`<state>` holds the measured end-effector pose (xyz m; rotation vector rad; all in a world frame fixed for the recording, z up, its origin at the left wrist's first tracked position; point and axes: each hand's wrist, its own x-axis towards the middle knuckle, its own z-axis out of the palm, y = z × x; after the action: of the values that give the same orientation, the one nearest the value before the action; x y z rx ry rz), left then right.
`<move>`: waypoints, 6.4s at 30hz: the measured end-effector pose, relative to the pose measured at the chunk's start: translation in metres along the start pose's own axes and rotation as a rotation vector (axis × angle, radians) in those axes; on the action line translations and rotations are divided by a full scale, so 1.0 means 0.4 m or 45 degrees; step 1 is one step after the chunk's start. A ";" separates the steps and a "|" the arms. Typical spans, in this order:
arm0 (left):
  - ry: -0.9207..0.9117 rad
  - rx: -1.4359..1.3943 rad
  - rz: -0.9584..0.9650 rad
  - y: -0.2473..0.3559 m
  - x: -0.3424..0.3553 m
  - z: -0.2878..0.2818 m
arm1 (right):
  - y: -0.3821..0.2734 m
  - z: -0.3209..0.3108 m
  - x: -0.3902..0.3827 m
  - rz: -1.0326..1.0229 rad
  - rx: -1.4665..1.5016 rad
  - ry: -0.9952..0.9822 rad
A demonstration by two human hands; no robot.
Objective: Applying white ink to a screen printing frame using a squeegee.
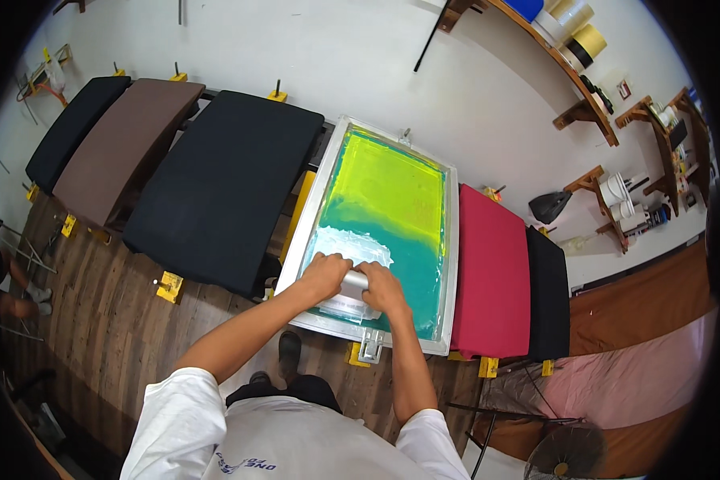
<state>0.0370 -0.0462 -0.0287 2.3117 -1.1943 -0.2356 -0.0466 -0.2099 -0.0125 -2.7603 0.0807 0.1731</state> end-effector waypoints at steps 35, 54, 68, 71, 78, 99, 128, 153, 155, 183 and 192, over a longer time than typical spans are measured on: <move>-0.286 -0.210 -0.227 0.011 -0.002 -0.018 | 0.000 -0.010 -0.006 0.131 0.083 -0.236; -0.199 -0.095 -0.049 0.066 -0.091 -0.035 | -0.075 -0.028 -0.108 0.180 0.115 -0.122; -0.308 0.153 -0.086 -0.036 0.160 -0.032 | 0.033 -0.062 0.154 0.283 -0.007 -0.339; -0.288 0.223 -0.059 -0.042 0.158 -0.034 | 0.019 -0.060 0.159 0.332 -0.010 -0.340; -0.202 0.162 -0.126 -0.017 0.108 -0.017 | -0.009 -0.047 0.105 0.448 0.011 -0.271; -0.066 0.093 -0.113 0.061 -0.102 0.046 | -0.087 0.024 -0.100 0.510 0.076 -0.229; -0.154 -0.043 -0.010 0.095 -0.310 0.000 | -0.425 -0.574 -0.528 -1.139 0.593 0.398; 0.014 -0.257 -0.314 0.031 -0.291 -0.063 | -0.238 -0.681 -0.300 -1.106 0.742 0.076; -0.005 -0.341 -0.166 0.039 -0.223 -0.056 | -0.207 -0.725 -0.407 -1.159 0.343 0.219; 0.367 -0.683 -1.091 -0.110 -0.231 0.085 | 0.475 0.119 -0.353 1.436 0.607 0.667; 0.363 -0.664 -1.016 -0.096 -0.239 0.018 | 0.430 0.057 -0.349 1.514 0.743 0.911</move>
<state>0.0046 0.0456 -0.0627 2.1216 -0.0086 -0.4168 -0.2009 -0.3566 -0.0775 -1.7343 1.6215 -0.4674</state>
